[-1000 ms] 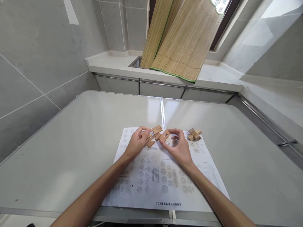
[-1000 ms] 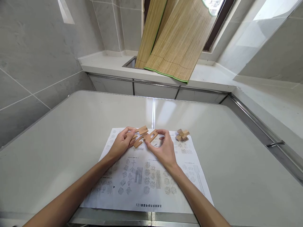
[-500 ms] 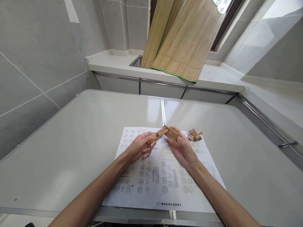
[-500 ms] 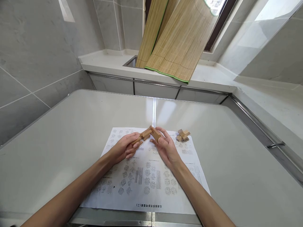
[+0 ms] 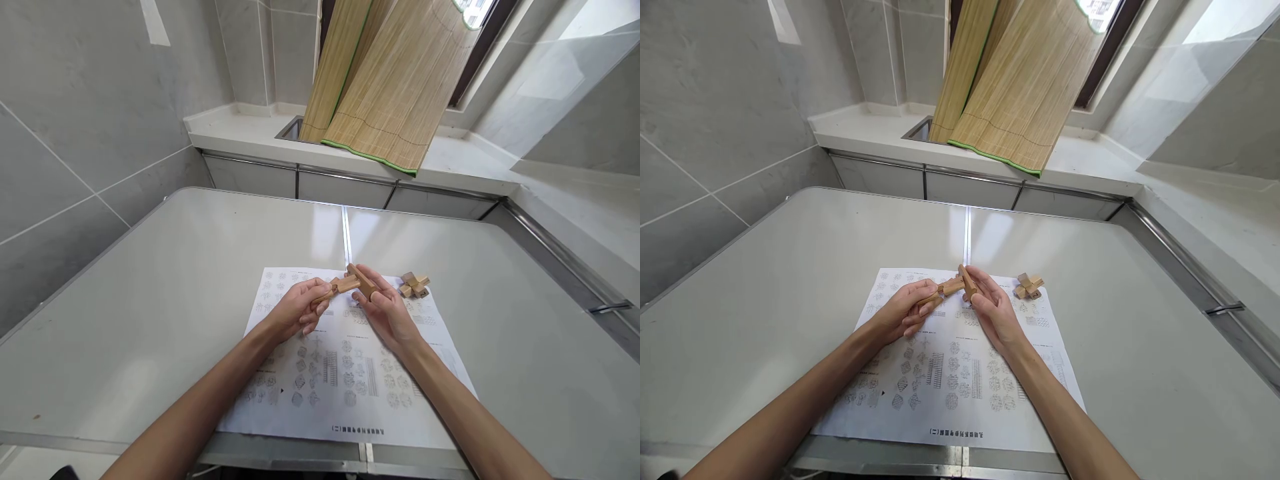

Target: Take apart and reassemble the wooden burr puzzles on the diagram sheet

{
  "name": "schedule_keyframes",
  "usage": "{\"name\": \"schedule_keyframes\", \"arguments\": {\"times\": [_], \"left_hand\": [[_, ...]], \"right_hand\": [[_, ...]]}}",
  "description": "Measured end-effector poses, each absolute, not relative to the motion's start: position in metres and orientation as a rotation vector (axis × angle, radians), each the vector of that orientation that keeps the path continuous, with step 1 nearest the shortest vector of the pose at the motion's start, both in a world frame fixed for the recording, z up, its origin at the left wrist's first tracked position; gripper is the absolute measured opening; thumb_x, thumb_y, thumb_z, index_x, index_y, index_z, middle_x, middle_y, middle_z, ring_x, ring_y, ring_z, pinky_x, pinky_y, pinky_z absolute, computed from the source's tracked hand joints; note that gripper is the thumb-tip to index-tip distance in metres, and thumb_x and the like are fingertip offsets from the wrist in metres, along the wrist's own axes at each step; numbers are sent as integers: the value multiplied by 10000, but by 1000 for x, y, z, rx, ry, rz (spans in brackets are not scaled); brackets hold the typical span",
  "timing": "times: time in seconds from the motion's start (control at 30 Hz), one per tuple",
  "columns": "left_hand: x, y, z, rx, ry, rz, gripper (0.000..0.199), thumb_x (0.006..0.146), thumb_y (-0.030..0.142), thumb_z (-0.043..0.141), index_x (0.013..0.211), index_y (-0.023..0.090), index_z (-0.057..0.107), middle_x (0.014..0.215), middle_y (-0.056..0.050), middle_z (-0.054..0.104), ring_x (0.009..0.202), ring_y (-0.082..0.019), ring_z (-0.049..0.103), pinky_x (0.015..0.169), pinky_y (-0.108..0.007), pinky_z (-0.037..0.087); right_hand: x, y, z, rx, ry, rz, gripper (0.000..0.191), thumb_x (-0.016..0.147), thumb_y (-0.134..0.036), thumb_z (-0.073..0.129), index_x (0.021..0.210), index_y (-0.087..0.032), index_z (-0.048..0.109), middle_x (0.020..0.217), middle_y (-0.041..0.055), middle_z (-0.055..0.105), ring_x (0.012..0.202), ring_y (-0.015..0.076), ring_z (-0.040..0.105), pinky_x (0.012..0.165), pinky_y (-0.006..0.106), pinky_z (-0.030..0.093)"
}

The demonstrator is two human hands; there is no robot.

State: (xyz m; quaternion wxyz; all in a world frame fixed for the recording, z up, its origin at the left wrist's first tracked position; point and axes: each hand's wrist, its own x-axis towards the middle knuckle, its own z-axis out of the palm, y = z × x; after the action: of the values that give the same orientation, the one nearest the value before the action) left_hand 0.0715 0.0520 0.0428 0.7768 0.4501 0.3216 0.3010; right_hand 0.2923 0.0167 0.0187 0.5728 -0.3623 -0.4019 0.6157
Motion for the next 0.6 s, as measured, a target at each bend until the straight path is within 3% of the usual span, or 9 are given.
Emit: {"name": "schedule_keyframes", "arguments": {"times": [0.4, 0.6], "left_hand": [[71, 52, 41, 989, 680, 666, 374, 968, 469, 689, 800, 195, 497, 624, 98, 476, 358, -6, 222, 321, -148, 358], [71, 52, 42, 994, 690, 663, 364, 950, 469, 701, 797, 195, 515, 579, 108, 445, 352, -15, 204, 314, -158, 343]], "right_hand": [[297, 17, 21, -854, -1074, 1389, 602, 783, -447, 923, 1352, -363, 749, 1554, 41, 625, 1536, 365, 438, 1244, 548, 383], [300, 16, 27, -892, -1162, 1339, 572, 791, -412, 921, 1337, -369, 757, 1560, 36, 615, 1505, 373, 469, 1184, 538, 455]]}}
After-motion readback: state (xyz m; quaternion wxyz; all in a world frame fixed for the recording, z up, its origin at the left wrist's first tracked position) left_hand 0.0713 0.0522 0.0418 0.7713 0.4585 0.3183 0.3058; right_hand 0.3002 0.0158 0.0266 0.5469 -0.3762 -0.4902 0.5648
